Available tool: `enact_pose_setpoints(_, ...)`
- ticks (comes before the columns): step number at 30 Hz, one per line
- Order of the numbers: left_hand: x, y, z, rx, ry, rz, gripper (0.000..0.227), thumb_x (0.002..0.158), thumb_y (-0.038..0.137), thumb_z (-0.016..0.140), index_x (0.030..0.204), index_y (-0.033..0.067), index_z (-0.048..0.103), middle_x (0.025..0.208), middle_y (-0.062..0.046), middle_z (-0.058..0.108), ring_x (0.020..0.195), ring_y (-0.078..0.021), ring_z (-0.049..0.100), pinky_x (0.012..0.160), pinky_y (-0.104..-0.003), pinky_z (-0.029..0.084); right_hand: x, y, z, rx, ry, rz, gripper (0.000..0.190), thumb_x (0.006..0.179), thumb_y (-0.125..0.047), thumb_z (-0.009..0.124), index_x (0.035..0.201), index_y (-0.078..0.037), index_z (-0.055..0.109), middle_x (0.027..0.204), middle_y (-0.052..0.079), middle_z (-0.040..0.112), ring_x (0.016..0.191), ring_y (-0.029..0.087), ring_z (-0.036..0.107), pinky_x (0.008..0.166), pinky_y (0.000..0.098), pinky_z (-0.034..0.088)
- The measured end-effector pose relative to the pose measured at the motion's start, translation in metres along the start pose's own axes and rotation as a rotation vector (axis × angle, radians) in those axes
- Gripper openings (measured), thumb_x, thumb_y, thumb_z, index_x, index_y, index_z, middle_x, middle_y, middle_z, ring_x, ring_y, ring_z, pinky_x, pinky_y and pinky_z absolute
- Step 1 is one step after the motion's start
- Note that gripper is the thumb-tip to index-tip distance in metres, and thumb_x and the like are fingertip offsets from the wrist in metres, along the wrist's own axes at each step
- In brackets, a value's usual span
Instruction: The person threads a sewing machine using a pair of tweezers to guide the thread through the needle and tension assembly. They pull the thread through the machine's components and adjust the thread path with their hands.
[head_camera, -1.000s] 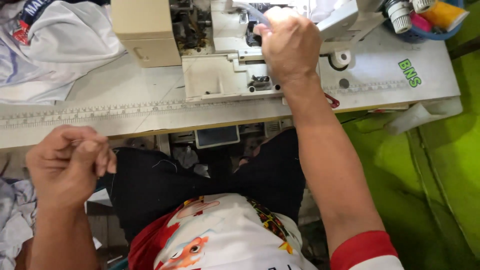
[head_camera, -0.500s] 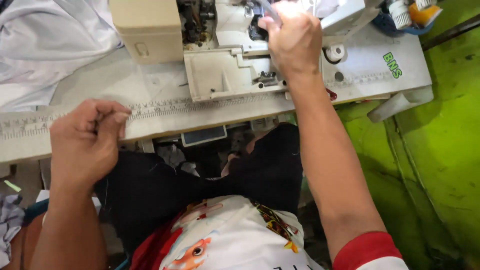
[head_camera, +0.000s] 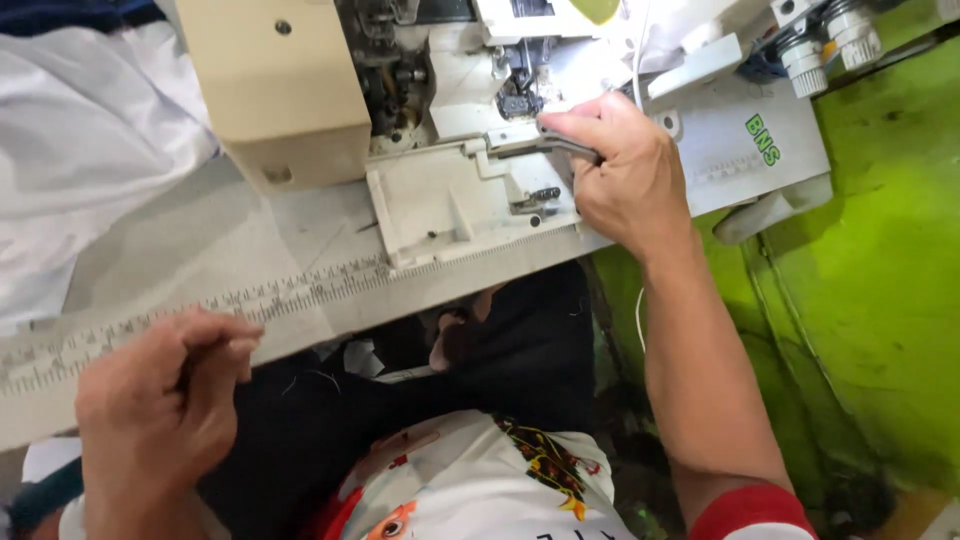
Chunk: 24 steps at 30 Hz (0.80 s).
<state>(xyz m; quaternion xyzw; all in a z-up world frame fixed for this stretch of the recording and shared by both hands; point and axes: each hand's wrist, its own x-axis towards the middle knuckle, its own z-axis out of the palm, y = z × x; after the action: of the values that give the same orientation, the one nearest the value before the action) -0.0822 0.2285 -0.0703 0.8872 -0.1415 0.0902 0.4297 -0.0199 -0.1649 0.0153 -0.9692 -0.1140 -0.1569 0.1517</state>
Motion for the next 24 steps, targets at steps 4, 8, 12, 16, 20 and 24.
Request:
enact_pose_setpoints(4, 0.004, -0.005, 0.0, -0.071, -0.011, 0.076, 0.01, 0.098, 0.001, 0.065, 0.097, 0.0086, 0.072, 0.077, -0.001, 0.071, 0.067, -0.0117, 0.067, 0.065, -0.026, 0.051, 0.001, 0.004, 0.002, -0.076, -0.021, -0.028, 0.059, 0.077, 0.013, 0.045, 0.119, -0.013, 0.078, 0.102, 0.005, 0.065, 0.085, 0.025, 0.061, 0.059, 0.0377, 0.048)
enact_pose_setpoints(8, 0.004, -0.007, -0.001, -0.063, -0.029, 0.097, 0.01, 0.098, 0.002, 0.065, 0.097, 0.0105, 0.071, 0.088, -0.001, 0.074, 0.071, -0.0114, 0.07, 0.07, -0.025, 0.051, 0.006, 0.003, 0.004, -0.207, -0.087, -0.036, 0.059, 0.078, 0.016, 0.048, 0.108, -0.024, 0.079, 0.101, -0.002, 0.067, 0.066, 0.017, 0.054, 0.041, 0.0276, 0.037)
enact_pose_setpoints(12, 0.002, -0.004, 0.0, -0.008, -0.044, 0.043, 0.017, 0.091, -0.002, 0.065, 0.093, 0.0116, 0.074, 0.09, 0.001, 0.075, 0.076, -0.0141, 0.071, 0.071, -0.029, 0.052, 0.006, -0.002, -0.002, -0.192, -0.195, 0.059, 0.062, 0.077, 0.017, 0.047, 0.107, -0.028, 0.078, 0.106, -0.003, 0.063, 0.057, 0.014, 0.045, 0.04, 0.0267, 0.031)
enact_pose_setpoints(16, 0.004, -0.002, -0.002, 0.027, -0.066, -0.022, 0.009, 0.098, 0.012, 0.066, 0.096, 0.0177, 0.073, 0.077, 0.004, 0.071, 0.065, -0.0121, 0.066, 0.067, -0.028, 0.048, 0.008, -0.011, -0.012, 0.001, -0.128, 0.089, 0.034, 0.097, -0.008, 0.052, 0.124, -0.012, 0.072, 0.113, 0.01, 0.065, 0.094, 0.03, 0.065, 0.066, 0.0448, 0.056)
enact_pose_setpoints(20, 0.003, -0.005, 0.0, 0.016, -0.041, 0.049, 0.006, 0.1, 0.015, 0.067, 0.096, 0.015, 0.072, 0.081, 0.004, 0.072, 0.066, -0.011, 0.067, 0.063, -0.027, 0.047, 0.011, -0.012, -0.008, 0.074, -0.15, 0.327, 0.038, 0.1, -0.013, 0.051, 0.136, -0.003, 0.06, 0.117, 0.014, 0.063, 0.105, 0.027, 0.058, 0.087, 0.0416, 0.049)
enact_pose_setpoints(24, 0.002, -0.011, 0.002, 0.009, -0.046, 0.081, 0.005, 0.098, 0.012, 0.067, 0.098, 0.0148, 0.071, 0.081, 0.004, 0.071, 0.067, -0.0125, 0.066, 0.062, -0.028, 0.047, 0.034, -0.018, -0.009, 0.155, -0.297, 0.632, 0.042, 0.103, -0.016, 0.046, 0.141, -0.02, 0.063, 0.057, -0.004, 0.048, 0.043, 0.008, 0.044, 0.034, 0.0232, 0.043)
